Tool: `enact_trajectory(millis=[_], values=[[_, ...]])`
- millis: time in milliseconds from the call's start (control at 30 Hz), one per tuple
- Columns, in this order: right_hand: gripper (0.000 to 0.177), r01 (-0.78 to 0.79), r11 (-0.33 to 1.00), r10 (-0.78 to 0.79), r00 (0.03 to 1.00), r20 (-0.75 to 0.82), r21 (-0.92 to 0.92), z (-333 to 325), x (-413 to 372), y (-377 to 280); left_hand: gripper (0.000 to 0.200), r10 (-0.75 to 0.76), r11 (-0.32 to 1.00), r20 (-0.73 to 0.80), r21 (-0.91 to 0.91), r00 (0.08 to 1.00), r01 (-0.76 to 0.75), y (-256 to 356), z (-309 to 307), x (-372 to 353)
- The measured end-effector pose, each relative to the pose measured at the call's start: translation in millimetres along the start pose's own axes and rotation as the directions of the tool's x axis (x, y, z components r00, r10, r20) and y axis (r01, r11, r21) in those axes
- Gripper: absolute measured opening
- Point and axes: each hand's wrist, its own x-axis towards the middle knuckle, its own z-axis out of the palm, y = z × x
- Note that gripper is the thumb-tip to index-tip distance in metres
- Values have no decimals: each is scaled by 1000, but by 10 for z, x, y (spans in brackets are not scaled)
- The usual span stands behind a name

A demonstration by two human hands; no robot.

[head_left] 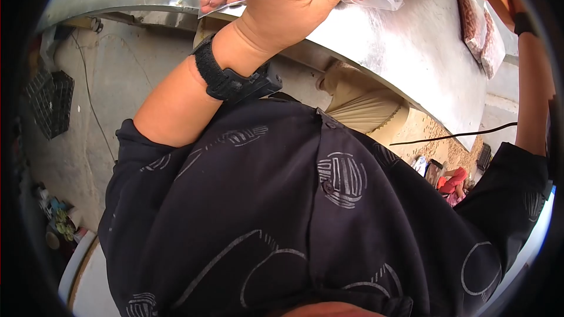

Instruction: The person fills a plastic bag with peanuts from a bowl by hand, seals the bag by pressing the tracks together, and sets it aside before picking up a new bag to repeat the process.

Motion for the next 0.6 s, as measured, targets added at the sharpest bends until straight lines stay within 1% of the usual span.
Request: enact_trajectory(millis=[100,200,233,267,333,367,467,500,533,600], values=[[25,16,998,-19,998,56,55,131,29,-66,16,-1,1000,12,0,1000,1,26,-4,-4],[25,5,993,-25,984,174,115,289,108,-197,13,-20,1000,30,16,999,20,83,-77,45],[25,-4,991,-25,975,219,133,310,144,-228,15,-10,995,84,98,996,2,105,-167,92],[24,-26,988,-15,966,260,154,341,111,-202,15,-55,993,79,108,995,46,166,-113,43],[24,-77,976,2,938,347,203,354,220,-200,15,-87,993,77,86,993,80,199,-147,84],[24,-111,967,13,921,388,231,388,221,-119,15,-94,993,89,80,992,87,205,-70,17],[23,-234,920,52,869,492,316,405,376,8,15,-115,991,83,83,990,109,239,-144,77],[23,-266,905,65,858,510,333,382,403,53,19,-80,994,1,70,997,80,214,-120,104],[23,-284,898,79,855,513,336,367,415,121,19,-84,994,1,69,997,83,219,-123,126],[23,-252,916,80,877,474,311,335,441,268,19,-96,993,8,67,995,95,263,-146,160]])
